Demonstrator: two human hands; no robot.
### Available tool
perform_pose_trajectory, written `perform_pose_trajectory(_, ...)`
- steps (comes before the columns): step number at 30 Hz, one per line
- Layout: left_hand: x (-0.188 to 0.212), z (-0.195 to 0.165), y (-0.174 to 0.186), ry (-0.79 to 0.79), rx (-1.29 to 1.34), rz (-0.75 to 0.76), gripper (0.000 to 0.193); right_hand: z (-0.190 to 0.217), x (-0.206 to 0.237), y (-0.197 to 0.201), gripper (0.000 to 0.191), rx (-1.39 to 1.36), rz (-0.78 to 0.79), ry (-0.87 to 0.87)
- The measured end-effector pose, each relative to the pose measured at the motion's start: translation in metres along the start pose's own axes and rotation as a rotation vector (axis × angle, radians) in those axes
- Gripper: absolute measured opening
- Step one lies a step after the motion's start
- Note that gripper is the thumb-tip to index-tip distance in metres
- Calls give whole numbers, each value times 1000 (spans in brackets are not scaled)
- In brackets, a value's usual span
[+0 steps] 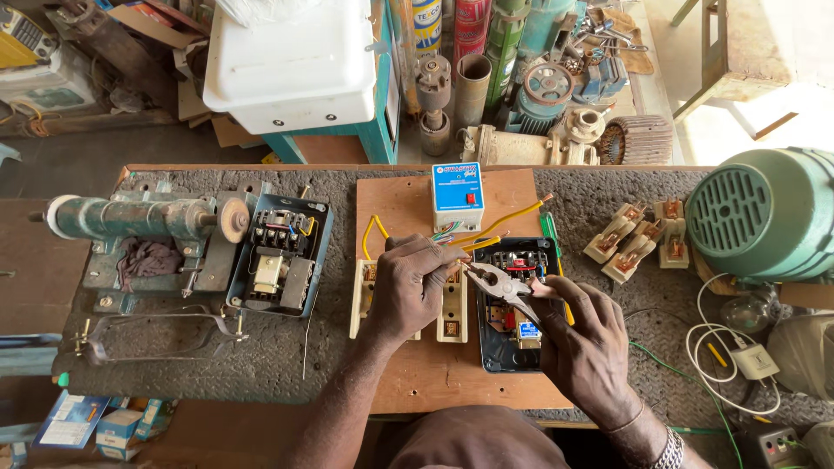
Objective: The person strips insulation from yellow wires using pliers and connects them to terminals in an open electrical box. They use a screwdriver to tighten connections and adjust wiring within the box.
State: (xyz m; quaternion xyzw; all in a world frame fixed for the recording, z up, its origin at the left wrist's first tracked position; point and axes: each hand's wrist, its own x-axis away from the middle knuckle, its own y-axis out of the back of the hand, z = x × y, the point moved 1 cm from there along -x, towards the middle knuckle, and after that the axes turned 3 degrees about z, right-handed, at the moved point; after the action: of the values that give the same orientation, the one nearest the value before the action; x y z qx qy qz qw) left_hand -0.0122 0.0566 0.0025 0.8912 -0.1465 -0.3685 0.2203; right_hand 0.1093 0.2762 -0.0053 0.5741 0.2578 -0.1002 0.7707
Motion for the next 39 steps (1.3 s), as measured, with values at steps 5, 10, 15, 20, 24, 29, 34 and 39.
perform_pose_trajectory(5, 4, 3, -3, -14, -23, -3, 9, -14, 18, -15, 38, -145, 73, -21)
perform_pose_trajectory(10, 4, 0, -8, -63, -58, -8, 11, -47, 37, -43, 46, -1409, 872, -536)
perform_pose_trajectory(15, 0, 1, 0, -51, -3, -48, 9, -45, 43, -31, 53, -1437, 811, -501)
perform_pose_trajectory(20, 0, 0, 8, 2, -9, -19, 10, -10, 24, -10, 58, -285, 166, -59)
perform_pose_trajectory(24, -1, -3, 5, -28, -18, -21, 8, 2, 8, -1, 57, -50, 21, 4)
perform_pose_trajectory(29, 1, -2, 4, -18, -4, -20, 6, 4, 2, 4, 50, 22, -6, 26)
perform_pose_trajectory(34, 6, 2, 1, -25, -13, -41, 7, -6, 11, -7, 39, -34, -35, 95)
perform_pose_trajectory(39, 7, 3, -6, -76, -49, -124, 13, -33, 35, -47, 8, -1139, 528, -359)
